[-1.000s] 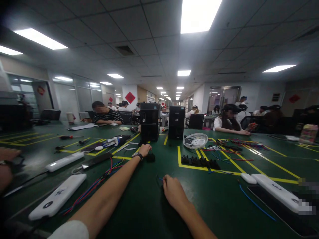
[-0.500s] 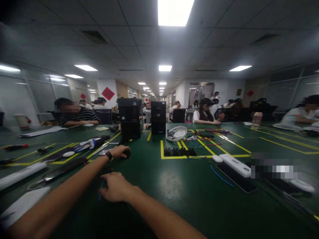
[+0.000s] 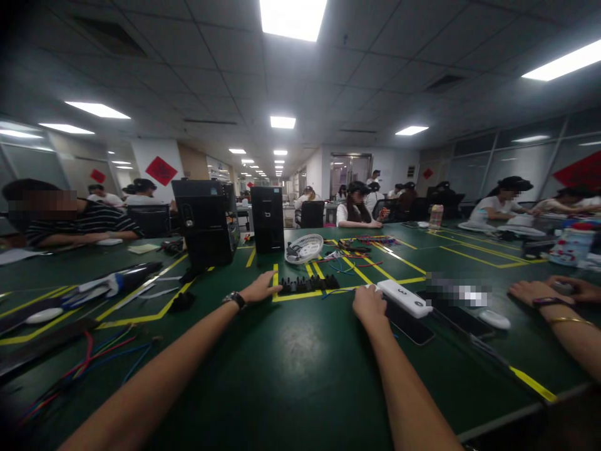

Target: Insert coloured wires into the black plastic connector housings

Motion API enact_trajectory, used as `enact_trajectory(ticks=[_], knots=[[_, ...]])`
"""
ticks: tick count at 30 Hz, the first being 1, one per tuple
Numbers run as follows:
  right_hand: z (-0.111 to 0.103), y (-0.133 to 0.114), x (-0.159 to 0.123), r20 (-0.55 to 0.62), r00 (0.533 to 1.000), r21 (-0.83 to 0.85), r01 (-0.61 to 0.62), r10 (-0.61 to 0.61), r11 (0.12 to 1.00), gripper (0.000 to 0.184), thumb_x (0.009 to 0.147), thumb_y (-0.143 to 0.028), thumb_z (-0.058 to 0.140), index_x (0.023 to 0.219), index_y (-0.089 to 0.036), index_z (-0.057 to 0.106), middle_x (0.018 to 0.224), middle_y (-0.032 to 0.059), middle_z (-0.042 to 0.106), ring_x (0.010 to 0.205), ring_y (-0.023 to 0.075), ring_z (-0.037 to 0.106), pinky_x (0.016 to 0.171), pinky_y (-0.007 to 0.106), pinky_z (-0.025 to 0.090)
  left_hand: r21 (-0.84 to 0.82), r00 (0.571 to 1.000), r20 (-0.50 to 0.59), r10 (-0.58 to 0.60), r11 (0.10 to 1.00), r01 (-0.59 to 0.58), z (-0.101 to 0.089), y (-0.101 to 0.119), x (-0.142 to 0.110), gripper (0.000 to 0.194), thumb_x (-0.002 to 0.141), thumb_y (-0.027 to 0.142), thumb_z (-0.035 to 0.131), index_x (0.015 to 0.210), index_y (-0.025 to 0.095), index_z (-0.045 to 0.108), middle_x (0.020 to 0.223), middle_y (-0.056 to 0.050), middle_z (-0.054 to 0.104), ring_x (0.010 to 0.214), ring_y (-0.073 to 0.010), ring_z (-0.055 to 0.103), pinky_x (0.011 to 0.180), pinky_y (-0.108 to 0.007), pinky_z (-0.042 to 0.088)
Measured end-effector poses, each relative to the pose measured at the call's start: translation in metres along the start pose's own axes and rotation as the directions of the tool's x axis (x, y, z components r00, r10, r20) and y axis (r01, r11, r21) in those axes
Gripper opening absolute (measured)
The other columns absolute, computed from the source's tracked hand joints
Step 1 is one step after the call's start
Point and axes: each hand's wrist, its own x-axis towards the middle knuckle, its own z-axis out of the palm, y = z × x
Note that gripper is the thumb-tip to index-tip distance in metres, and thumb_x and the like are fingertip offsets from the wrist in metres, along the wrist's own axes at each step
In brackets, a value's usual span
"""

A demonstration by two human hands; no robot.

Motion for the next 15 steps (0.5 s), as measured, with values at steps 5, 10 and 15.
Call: enact_trajectory(ticks=[5, 10, 15], knots=[[0.01, 0.0, 0.002, 0.059, 0.997, 0.057, 0.044, -0.047, 0.997, 0.03, 0.083, -0.006, 0.041, 0.104, -0.01, 0.062, 0.106, 0.0216, 0.061, 0.099, 0.0287, 0.06, 0.076, 0.037, 0.044, 0.042, 1.0, -0.015, -0.006, 0.999, 0.007, 0.038, -0.004, 0.008, 0.045, 0.065, 0.038, 0.069, 0.103, 0.017, 0.059, 0.115, -0.016, 0.059, 0.112, -0.0314, 0.051, 0.096, -0.044, 0.034], [0.017, -0.034, -0.005, 0.042, 0.962, 0.192, 0.257, -0.269, 0.947, 0.02, 0.083, -0.011, 0.047, 0.093, -0.012, 0.065, 0.098, 0.0172, 0.065, 0.096, 0.0248, 0.061, 0.076, 0.03, 0.042, -0.08, 0.994, -0.111, 0.011, 0.997, -0.02, 0.038, 0.0, -0.025, 0.052, 0.065, 0.034, 0.073, 0.109, 0.015, 0.055, 0.112, -0.012, 0.058, 0.102, -0.0225, 0.055, 0.092, -0.035, 0.041], [0.024, -0.075, -0.026, -0.058, 0.859, 0.371, 0.492, -0.509, 0.787, 0.024, 0.09, -0.025, 0.044, 0.107, -0.018, 0.061, 0.1, 0.0087, 0.066, 0.093, 0.0171, 0.061, 0.077, 0.023, 0.04, -0.67, 0.97, -0.128, -0.207, 0.74, 0.069, 0.038, 0.028, -0.088, 0.065, 0.061, 0.023, 0.079, 0.12, 0.017, 0.052, 0.108, -0.01, 0.059, 0.083, -0.0158, 0.062, 0.078, -0.031, 0.051]])
